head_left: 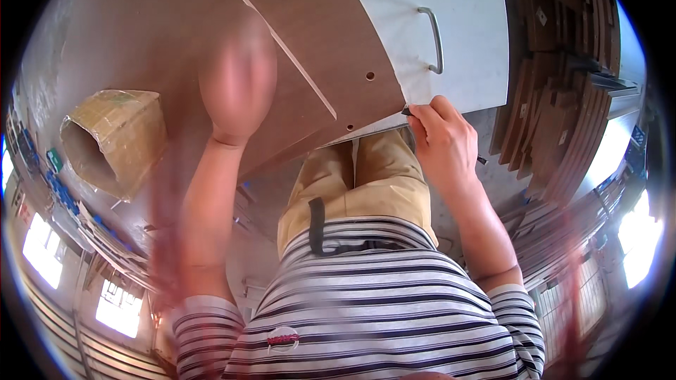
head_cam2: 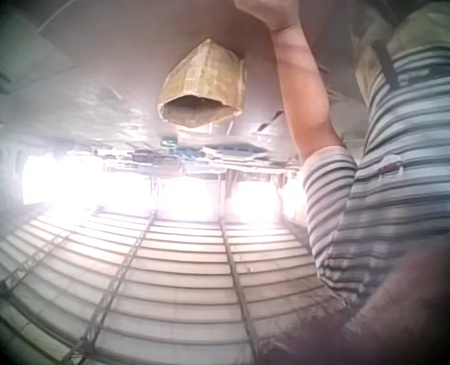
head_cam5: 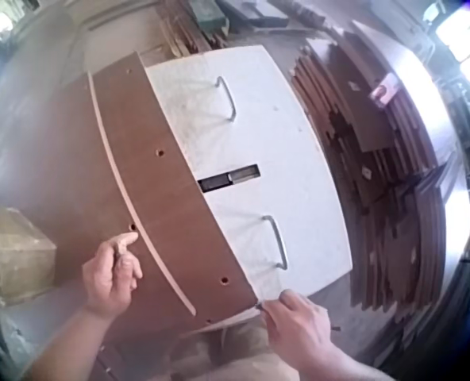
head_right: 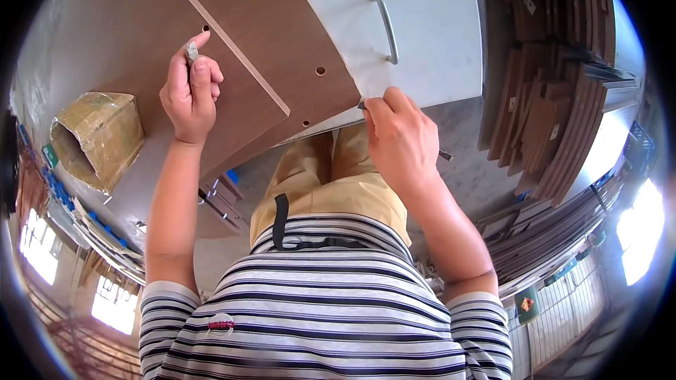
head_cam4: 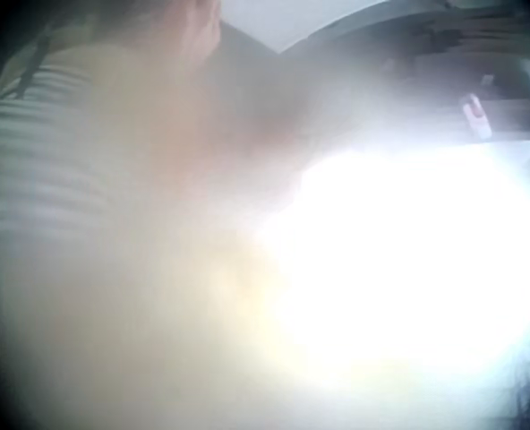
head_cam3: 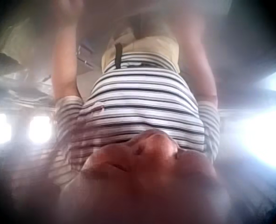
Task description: The person searches through a box of wax filler sticks, selects a stick, and trims it using a small blade. The person then applies the filler stick and scrapes the edge of a wooden board with the blade.
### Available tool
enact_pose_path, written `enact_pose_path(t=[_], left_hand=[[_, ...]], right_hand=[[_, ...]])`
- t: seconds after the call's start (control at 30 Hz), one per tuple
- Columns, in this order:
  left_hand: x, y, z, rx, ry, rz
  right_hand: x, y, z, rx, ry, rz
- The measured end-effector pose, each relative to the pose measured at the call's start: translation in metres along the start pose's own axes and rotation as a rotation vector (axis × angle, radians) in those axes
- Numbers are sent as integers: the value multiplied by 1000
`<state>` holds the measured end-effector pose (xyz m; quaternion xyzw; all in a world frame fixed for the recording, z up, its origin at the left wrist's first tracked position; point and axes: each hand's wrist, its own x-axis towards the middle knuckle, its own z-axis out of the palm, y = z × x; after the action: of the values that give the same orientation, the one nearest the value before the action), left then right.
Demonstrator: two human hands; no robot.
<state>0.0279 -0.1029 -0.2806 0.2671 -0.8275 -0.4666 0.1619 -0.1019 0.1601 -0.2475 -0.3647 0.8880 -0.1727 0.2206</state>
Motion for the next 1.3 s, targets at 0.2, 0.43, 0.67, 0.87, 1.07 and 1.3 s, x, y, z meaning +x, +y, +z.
enact_pose_path(t=[0.2, 0.43, 0.67, 0.87, 1.07, 1.3], left_hand=[[-1, -2, -1, -31, -19, -4], [0, -2, -2, -32, -39, -10], [1, 1, -1, -35, -43, -35], [1, -2, -1, 13, -21, 41], [0, -5, 1, -40, -31, 32], [3, 1, 2, 9, 13, 13]], right_hand=[[3, 0, -10, -249, -157, 73], [4, -4, -18, -55, -94, 82], [2, -4, -6, -57, -89, 86], [3, -6, -14, -136, -135, 142], [3, -5, -3, -111, -104, 117], [-14, 6, -31, 283, 18, 124]])
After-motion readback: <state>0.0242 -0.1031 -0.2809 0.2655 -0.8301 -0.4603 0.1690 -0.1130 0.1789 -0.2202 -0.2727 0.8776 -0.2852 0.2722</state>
